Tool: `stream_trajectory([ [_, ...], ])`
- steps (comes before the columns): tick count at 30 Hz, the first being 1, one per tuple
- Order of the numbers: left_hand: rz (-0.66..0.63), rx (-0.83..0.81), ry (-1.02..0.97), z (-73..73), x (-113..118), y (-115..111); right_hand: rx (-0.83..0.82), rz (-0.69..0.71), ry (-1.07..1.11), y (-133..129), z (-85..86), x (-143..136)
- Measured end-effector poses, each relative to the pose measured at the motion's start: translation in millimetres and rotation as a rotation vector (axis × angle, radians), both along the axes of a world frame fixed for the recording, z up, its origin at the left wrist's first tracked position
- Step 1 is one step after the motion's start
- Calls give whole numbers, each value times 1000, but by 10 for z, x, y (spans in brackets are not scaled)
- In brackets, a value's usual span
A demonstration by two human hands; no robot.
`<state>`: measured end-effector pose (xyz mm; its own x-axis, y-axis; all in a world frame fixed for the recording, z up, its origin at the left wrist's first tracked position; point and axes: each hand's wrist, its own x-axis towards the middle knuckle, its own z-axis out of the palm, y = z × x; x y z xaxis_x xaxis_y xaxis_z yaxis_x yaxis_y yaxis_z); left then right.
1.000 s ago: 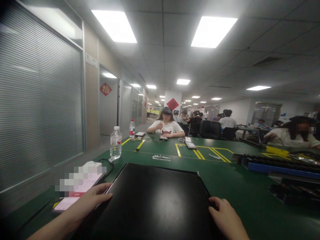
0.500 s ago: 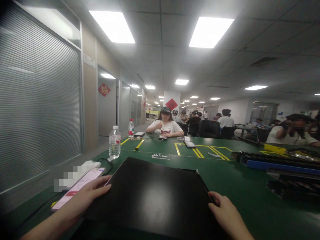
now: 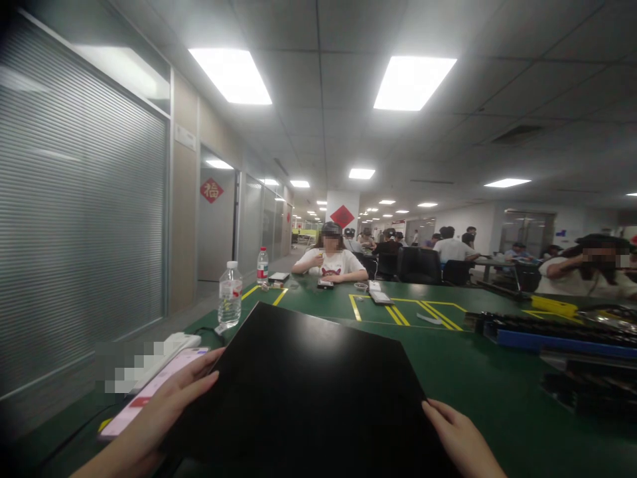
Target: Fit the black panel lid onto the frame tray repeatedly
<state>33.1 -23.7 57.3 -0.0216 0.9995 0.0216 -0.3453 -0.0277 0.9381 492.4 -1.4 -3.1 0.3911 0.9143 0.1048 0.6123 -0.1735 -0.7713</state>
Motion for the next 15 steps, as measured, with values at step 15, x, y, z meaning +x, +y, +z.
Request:
stream_trajectory([
  [15,68,-95,25,198,-82,-14,176,12,563,-397,608,-276],
])
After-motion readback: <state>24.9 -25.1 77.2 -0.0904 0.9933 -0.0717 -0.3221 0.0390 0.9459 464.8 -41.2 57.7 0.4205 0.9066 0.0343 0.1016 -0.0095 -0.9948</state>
